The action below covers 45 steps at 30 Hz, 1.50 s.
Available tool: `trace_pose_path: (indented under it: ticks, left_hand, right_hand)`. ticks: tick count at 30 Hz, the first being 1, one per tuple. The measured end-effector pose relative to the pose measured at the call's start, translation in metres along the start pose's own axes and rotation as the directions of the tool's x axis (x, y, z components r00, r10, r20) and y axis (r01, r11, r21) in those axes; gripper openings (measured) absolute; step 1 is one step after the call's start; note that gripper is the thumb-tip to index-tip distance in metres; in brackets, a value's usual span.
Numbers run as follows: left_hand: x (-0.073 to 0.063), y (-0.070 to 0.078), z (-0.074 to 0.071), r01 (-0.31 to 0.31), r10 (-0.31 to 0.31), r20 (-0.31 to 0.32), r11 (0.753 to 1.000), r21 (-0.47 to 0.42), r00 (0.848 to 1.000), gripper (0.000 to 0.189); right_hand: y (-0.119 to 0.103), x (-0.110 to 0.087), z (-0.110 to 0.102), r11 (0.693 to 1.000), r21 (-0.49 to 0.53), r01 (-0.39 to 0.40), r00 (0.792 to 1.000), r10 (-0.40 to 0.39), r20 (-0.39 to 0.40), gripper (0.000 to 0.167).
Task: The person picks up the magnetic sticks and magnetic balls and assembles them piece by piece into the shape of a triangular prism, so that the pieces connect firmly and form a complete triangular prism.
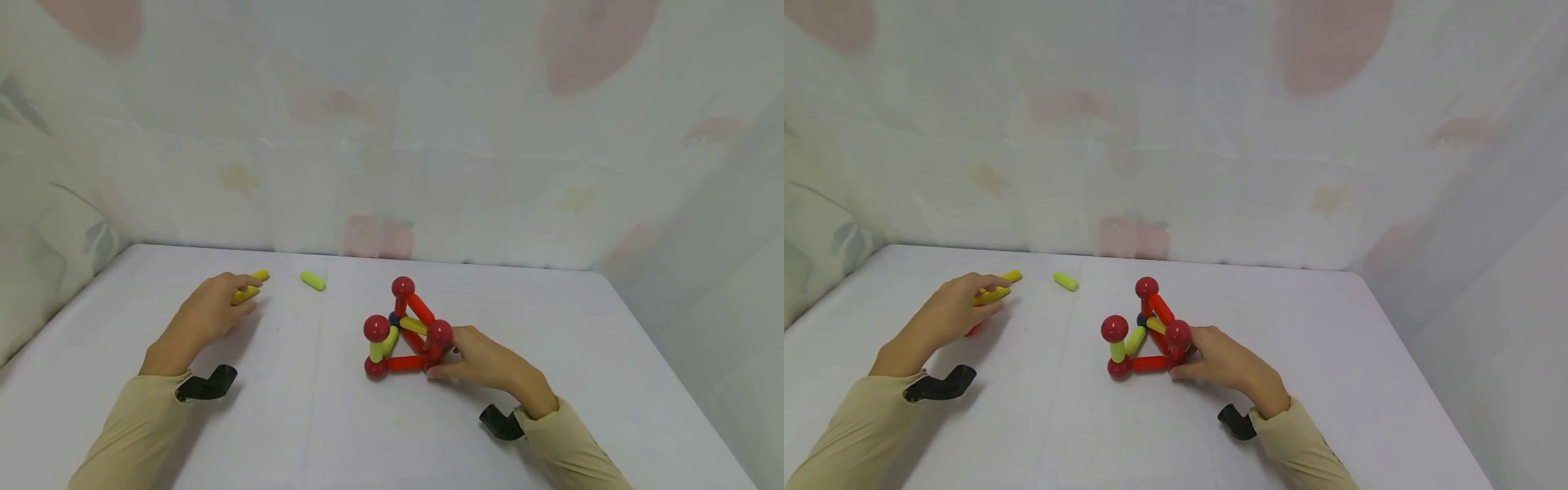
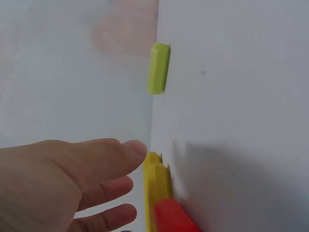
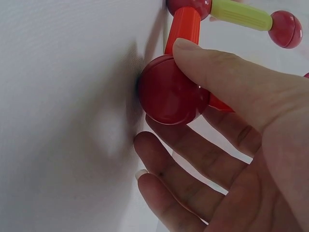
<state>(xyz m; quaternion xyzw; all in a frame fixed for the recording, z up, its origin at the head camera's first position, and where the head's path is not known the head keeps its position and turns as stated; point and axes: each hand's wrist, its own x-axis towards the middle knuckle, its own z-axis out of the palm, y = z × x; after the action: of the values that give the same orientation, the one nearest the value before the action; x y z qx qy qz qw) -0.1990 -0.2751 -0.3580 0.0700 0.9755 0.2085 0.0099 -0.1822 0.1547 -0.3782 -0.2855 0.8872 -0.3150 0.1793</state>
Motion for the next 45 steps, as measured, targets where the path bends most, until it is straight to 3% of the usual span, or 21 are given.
trace_pose_path:
  ticks: [5, 10, 21, 29, 34, 38, 45]
  left_hand:
    - [-0.001, -0.009, 0.002, 0.017, -0.016, -0.035, 0.999, 0.029, 0.999, 0.037]
    - [0.000, -0.015, 0.004, 0.038, -0.037, -0.026, 0.998, 0.058, 0.999, 0.041]
    - [0.005, -0.015, 0.013, -0.012, 0.013, -0.019, 0.999, 0.052, 1.000, 0.039]
    - [0.002, -0.014, 0.013, 0.064, -0.065, 0.050, 0.998, 0.018, 0.997, 0.040]
    - [0.001, -0.014, 0.013, -0.028, 0.029, -0.019, 1.000, 0.007, 0.999, 0.038]
    - [0.001, -0.011, 0.014, -0.120, 0.120, -0.108, 0.993, 0.005, 0.987, 0.040]
    - [0.002, -0.001, 0.014, -0.190, 0.182, -0.153, 0.981, -0.037, 0.971, 0.040]
  right_hand:
    - [0.000, 0.000, 0.000, 1.000, 0.000, 0.006, 1.000, -0.006, 0.004, 0.023]
    - [0.000, 0.000, 0.000, 1.000, -0.005, 0.005, 1.000, -0.005, 0.002, 0.022]
    - [0.001, 0.000, 0.000, 1.000, 0.005, -0.016, 1.000, 0.016, 0.003, 0.023]
    - [-0.001, -0.001, 0.001, 1.000, 0.014, -0.021, 1.000, 0.021, 0.004, 0.024]
    - [-0.002, -0.001, 0.002, 1.000, 0.017, -0.020, 1.000, 0.020, 0.006, 0.024]
    - [-0.003, -0.001, 0.001, 1.000, 0.015, -0.012, 1.000, 0.012, 0.005, 0.023]
    - [-0.003, -0.001, 0.002, 1.000, 0.016, -0.007, 1.000, 0.007, 0.002, 0.024]
